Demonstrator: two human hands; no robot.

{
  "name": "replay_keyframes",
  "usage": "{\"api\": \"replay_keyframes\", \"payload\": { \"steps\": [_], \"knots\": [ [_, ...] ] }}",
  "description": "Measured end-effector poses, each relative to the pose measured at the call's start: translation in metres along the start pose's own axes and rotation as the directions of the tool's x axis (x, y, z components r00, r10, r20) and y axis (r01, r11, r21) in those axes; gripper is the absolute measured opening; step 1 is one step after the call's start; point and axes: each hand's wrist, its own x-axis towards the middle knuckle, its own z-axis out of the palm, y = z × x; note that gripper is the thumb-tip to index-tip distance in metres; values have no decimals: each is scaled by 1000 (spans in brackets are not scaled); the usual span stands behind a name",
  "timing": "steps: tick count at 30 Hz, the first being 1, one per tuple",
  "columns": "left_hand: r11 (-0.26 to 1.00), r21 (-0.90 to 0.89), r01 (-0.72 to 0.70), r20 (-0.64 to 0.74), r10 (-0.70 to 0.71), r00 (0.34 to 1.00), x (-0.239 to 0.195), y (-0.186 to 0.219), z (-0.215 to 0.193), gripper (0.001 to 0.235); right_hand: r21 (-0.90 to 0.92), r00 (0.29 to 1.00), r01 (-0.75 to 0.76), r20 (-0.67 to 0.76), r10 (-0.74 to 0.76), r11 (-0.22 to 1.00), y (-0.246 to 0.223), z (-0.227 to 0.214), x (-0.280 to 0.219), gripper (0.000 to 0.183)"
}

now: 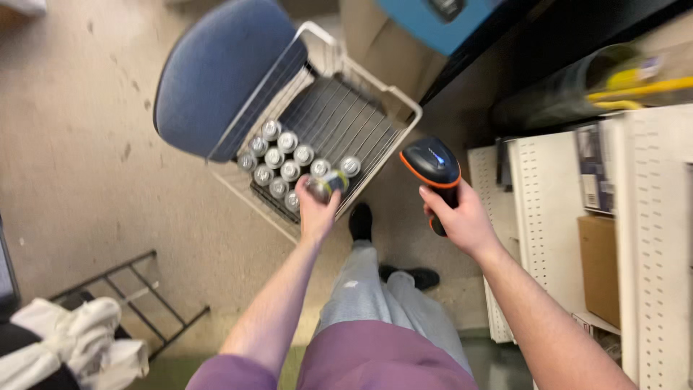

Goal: The person uses a handheld scanner to scan barcodes on individual cans, then places each scanned can into a wire basket on the floor.

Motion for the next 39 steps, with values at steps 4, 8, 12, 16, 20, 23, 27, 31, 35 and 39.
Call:
{"api": "replay_keyframes", "payload": {
  "steps": [4, 8, 12, 16, 20, 23, 27, 31, 35, 39],
  "knots": [
    [978, 128, -166, 97, 154, 983, 73, -21, 8, 84, -104, 997, -35, 60, 41, 994, -8, 48, 45, 21],
    [944, 261, -205, 290, 126, 949, 120, -15, 19, 82, -71, 994, -63, 87, 70, 995, 20, 77, 90, 18],
    [837, 426, -343, 401, 165, 901, 179, -72, 53, 83, -89, 990, -104, 82, 111, 991, 44, 97, 113, 19],
    [677, 593, -435, 470, 148, 870, 205, -96, 71, 95, -120, 981, -166, 80, 176, 979, 58, 108, 121, 20],
    [578, 663, -476, 542, 67, 837, 218, -97, 84, 93, -130, 977, -184, 86, 196, 974, 37, 112, 121, 16],
    [494, 709, -504, 560, 40, 827, 224, -109, 101, 93, -87, 976, -199, 71, 206, 976, 42, 111, 127, 17],
    [367, 774, -517, 538, 51, 841, 233, -128, 118, 80, -78, 982, -179, 49, 183, 981, 37, 107, 129, 15],
    [343, 789, -510, 564, -73, 823, 236, -116, 118, 102, -40, 986, -161, 28, 162, 986, 41, 101, 127, 14],
    [482, 759, -438, 551, -117, 826, 201, -21, 85, 108, -37, 988, -152, -22, 151, 988, 54, 83, 116, 20],
    [726, 519, -451, 450, 216, 866, 138, 18, 72, 65, 18, 987, -114, -108, 116, 993, 37, 54, 84, 25]
  ]
}}
